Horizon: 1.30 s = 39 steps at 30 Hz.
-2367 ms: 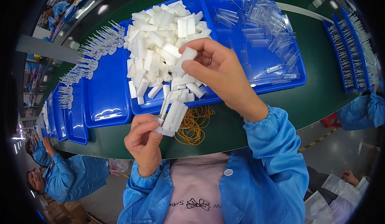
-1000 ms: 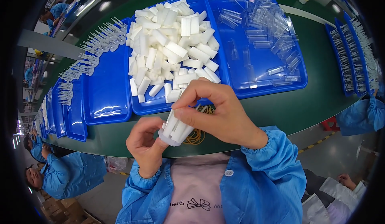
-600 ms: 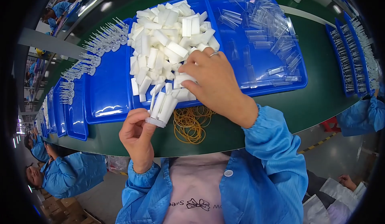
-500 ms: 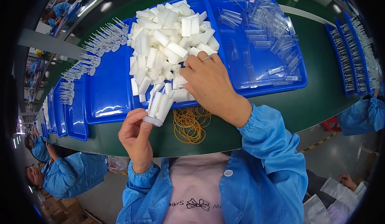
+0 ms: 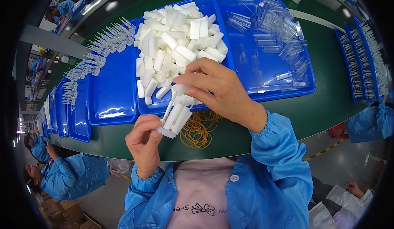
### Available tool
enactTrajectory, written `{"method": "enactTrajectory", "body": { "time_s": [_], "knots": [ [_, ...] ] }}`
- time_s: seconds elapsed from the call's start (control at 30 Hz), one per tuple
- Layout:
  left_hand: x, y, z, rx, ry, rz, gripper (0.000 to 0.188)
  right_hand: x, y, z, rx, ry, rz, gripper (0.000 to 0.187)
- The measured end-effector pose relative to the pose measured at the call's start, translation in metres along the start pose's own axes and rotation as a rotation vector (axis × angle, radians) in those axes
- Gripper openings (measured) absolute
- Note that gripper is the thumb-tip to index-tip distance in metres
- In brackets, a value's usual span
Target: The person assembles parts by inserting foam blocks onto the pins of a base fixture, sliding plastic sleeves over the blocks, and securing the assembly with a rubber band.
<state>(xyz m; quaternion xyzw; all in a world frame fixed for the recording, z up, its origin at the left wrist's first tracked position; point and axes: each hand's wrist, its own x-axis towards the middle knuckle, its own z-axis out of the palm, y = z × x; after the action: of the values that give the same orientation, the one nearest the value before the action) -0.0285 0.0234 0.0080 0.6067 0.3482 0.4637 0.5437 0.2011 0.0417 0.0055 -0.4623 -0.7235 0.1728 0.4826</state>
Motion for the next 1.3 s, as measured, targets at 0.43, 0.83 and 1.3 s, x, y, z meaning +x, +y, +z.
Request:
{"method": "enactTrajectory", "body": {
  "time_s": [0.43, 0.83, 1.3],
  "knots": [
    [0.015, 0.02, -0.022, 0.378, -0.353, 0.31, 0.022, 0.002, -0.011, -0.029, 0.667, -0.335, 0.42, 0.018],
    [0.006, 0.01, 0.001, 0.272, -0.161, 0.325, 0.037, -0.002, -0.03, -0.011, 0.808, -0.378, 0.56, 0.012],
    [-0.01, 0.001, -0.007, 0.081, 0.022, -0.029, 0.017, 0.041, -0.013, -0.001, 0.025, -0.173, 0.06, 0.03]
  ]
}}
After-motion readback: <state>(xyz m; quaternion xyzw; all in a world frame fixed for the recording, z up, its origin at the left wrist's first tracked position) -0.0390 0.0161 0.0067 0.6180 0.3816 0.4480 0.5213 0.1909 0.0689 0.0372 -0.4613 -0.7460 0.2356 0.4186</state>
